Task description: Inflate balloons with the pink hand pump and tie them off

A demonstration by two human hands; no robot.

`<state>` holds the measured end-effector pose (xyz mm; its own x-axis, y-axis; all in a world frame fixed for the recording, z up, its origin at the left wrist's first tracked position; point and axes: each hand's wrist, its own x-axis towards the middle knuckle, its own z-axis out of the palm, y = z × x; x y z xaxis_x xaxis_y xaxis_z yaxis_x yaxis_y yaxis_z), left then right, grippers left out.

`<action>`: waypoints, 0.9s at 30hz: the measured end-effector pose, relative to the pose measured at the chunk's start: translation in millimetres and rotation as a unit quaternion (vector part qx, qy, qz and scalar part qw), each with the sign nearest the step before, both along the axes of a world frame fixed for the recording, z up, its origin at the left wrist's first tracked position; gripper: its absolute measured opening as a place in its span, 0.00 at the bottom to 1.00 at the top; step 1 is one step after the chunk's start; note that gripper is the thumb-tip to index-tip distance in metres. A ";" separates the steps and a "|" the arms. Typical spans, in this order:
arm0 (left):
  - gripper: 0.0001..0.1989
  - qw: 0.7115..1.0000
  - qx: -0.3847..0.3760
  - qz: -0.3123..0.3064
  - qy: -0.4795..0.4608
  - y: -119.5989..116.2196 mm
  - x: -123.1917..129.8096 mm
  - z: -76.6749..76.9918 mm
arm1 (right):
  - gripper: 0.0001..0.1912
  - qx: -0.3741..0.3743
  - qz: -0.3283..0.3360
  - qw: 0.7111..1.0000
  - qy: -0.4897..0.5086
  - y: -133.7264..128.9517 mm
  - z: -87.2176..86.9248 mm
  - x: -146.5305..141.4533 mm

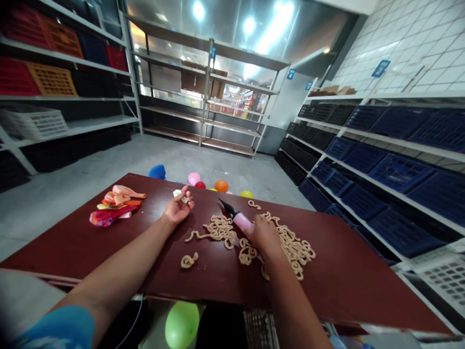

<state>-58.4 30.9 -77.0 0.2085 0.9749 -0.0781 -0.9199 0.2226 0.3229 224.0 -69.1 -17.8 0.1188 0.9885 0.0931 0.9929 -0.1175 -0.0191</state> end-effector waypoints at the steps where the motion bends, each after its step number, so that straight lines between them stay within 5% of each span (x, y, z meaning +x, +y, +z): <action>1: 0.15 1.000 -0.003 0.001 -0.005 0.6 -0.3 -0.5 | 0.23 -0.015 -0.006 1.000 -0.009 -8.7 -8.1 9.9; 6: 0.13 0.999 -0.030 0.011 -0.007 4.5 -2.7 -4.0 | 0.20 0.038 0.020 0.999 -0.009 -34.9 -37.7 21.5; 13: 0.10 0.998 -0.053 0.041 -0.006 6.4 -6.2 -1.6 | 0.23 0.136 0.168 0.973 0.076 -49.1 -36.6 -13.2; 27: 0.10 0.998 -0.040 0.037 -0.007 3.0 -3.1 3.2 | 0.22 0.113 0.161 0.979 0.047 -42.3 -33.1 -37.0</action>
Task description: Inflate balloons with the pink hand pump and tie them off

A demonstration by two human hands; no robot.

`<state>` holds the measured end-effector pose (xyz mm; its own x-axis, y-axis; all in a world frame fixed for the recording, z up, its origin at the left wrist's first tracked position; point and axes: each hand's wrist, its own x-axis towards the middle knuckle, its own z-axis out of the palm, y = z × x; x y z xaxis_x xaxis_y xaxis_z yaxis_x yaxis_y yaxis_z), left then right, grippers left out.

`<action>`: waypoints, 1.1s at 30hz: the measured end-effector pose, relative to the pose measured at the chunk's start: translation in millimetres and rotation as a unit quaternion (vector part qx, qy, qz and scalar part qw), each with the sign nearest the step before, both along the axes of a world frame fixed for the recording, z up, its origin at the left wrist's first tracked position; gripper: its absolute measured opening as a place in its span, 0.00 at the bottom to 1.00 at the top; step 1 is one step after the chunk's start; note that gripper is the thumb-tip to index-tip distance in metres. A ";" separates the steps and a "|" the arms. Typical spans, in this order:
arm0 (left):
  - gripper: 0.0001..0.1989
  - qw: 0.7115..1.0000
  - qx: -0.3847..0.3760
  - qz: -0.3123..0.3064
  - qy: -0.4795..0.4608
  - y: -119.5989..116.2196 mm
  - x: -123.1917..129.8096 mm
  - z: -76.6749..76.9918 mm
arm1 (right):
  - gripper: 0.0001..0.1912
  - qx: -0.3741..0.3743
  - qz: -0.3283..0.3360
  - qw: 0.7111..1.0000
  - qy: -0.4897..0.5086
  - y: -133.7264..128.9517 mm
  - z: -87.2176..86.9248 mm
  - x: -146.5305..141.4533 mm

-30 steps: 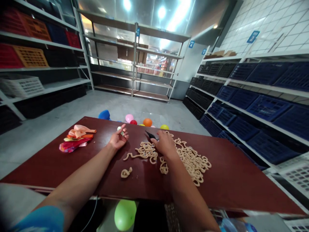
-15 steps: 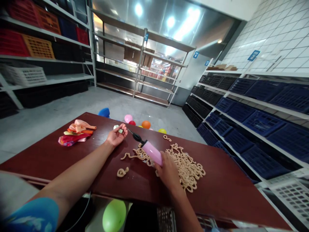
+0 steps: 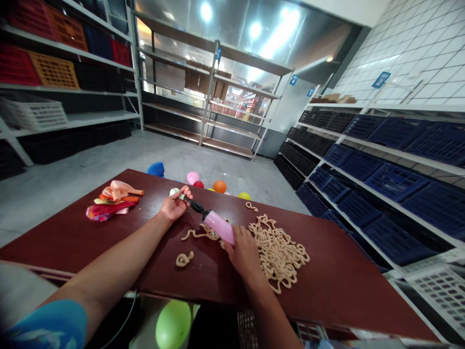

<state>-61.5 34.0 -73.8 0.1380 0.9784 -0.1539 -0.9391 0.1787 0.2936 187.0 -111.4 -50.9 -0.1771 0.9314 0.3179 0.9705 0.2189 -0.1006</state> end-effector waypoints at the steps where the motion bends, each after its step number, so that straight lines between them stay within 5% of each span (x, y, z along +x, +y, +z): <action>1: 0.10 1.000 0.002 -0.001 0.002 0.0 0.4 -0.5 | 0.22 -0.001 0.000 1.000 -0.002 0.4 0.2 -1.2; 10: 0.09 0.998 0.039 -0.016 0.036 -0.5 6.4 -7.1 | 0.23 -0.020 0.006 1.000 -0.013 11.0 7.2 -18.5; 17: 0.09 0.999 0.027 0.019 0.010 0.3 -4.3 -2.6 | 0.20 -0.073 -0.002 0.996 -0.055 44.6 23.4 -35.6; 21: 0.13 0.999 0.030 0.019 0.004 -2.3 -11.5 2.8 | 0.21 -0.062 -0.002 0.996 -0.067 64.1 17.8 -37.0; 24: 0.03 0.999 0.041 -0.007 0.024 -3.6 -14.1 5.4 | 0.21 -0.037 0.012 0.998 -0.043 69.3 7.6 -37.5; 28: 0.18 0.996 0.036 -0.011 0.080 -1.7 -16.1 5.1 | 0.22 -0.016 0.027 0.999 -0.014 69.5 -1.7 -39.9; 33: 0.24 0.986 0.025 0.069 0.150 0.3 -14.8 11.0 | 0.23 0.002 0.039 0.999 0.022 73.1 -6.5 -42.1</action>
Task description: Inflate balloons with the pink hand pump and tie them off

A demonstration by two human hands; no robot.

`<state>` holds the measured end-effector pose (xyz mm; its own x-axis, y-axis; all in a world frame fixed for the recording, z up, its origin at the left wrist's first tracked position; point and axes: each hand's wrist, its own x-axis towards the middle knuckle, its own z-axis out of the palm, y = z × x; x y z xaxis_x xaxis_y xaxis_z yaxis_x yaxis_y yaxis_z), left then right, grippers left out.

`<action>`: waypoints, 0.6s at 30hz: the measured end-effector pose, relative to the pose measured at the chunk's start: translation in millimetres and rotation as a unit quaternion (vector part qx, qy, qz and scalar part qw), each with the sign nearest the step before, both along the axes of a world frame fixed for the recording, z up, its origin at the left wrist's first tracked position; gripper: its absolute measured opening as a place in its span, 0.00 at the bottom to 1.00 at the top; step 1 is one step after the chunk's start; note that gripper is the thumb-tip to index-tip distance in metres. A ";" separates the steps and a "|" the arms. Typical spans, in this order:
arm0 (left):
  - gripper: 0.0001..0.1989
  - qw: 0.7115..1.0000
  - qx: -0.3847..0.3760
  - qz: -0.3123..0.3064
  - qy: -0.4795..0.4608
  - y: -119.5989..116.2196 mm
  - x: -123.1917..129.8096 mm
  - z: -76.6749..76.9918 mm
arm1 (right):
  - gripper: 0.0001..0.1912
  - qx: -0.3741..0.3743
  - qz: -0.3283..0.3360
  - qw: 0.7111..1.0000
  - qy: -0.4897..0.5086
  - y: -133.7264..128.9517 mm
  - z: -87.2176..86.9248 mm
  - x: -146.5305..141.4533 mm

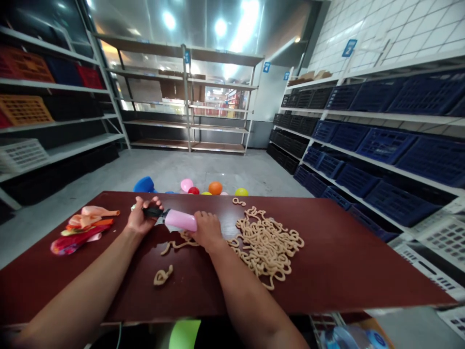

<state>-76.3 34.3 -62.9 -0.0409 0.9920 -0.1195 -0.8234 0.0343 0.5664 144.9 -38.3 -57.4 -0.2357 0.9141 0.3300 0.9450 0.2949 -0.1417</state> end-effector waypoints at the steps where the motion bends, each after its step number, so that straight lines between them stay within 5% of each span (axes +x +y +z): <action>1: 0.24 1.000 -0.002 0.021 0.010 0.0 1.9 4.1 | 0.23 0.002 -0.001 1.000 0.008 1.1 -0.8 0.3; 11: 0.26 0.993 0.015 0.076 0.089 -2.4 27.6 80.3 | 0.26 -0.009 -0.006 0.994 0.112 2.8 -0.6 -0.6; 18: 0.22 0.975 -0.005 0.151 0.162 -0.1 5.2 143.6 | 0.21 0.005 -0.010 0.991 0.133 2.8 0.6 -4.4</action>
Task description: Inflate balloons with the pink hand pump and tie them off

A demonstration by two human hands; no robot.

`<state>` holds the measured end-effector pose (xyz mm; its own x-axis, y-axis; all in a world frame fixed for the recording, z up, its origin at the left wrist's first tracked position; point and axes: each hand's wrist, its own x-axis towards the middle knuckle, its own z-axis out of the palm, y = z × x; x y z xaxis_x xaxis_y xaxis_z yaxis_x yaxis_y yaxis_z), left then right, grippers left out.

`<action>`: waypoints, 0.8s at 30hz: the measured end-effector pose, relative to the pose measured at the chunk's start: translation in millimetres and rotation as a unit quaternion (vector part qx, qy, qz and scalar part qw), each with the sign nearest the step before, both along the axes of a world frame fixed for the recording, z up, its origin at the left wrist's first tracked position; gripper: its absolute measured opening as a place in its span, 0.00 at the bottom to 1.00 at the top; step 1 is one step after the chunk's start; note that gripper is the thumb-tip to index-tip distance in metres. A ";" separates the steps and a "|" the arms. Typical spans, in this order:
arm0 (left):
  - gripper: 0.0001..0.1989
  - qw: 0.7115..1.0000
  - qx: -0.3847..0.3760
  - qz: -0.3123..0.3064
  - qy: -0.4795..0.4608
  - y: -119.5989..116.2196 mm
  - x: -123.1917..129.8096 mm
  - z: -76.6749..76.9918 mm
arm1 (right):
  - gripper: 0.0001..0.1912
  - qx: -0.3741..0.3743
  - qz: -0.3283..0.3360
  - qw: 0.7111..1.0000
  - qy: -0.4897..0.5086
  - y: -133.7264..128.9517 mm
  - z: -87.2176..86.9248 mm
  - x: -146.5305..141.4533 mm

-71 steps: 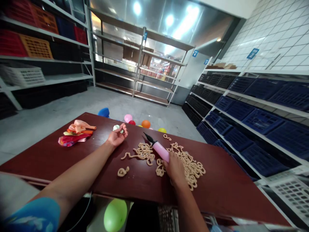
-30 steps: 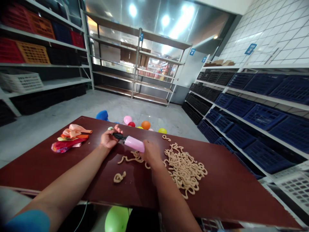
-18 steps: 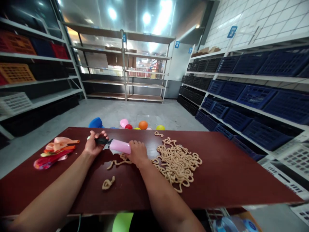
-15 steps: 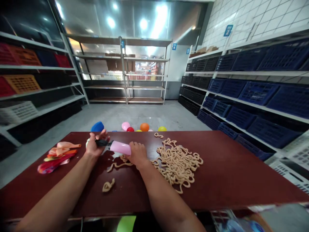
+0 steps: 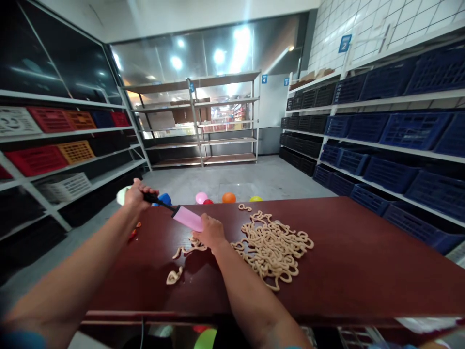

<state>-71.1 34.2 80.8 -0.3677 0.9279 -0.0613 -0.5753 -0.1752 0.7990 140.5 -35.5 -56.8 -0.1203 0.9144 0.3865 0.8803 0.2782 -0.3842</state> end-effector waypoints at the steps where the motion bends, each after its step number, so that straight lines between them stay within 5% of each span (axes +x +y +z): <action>1: 0.21 1.000 0.002 0.011 0.009 1.3 -7.6 10.6 | 0.21 0.001 0.000 1.000 0.003 0.6 -0.1 0.1; 5: 0.19 0.997 0.028 0.054 0.042 7.4 -36.3 45.6 | 0.21 -0.001 0.000 1.000 0.015 2.6 -1.4 -0.9; 9: 0.19 0.995 0.037 0.075 0.052 8.8 -38.6 52.6 | 0.22 -0.027 -0.004 0.999 0.017 3.8 -5.3 -3.8; 21: 0.19 0.998 0.028 0.012 0.050 -6.6 60.8 -21.0 | 0.24 -0.025 -0.024 0.998 0.055 5.5 -13.0 -1.3; 24: 0.19 0.999 0.020 0.005 0.038 -6.5 70.1 -29.1 | 0.26 -0.028 -0.019 0.998 0.056 5.9 -11.9 0.9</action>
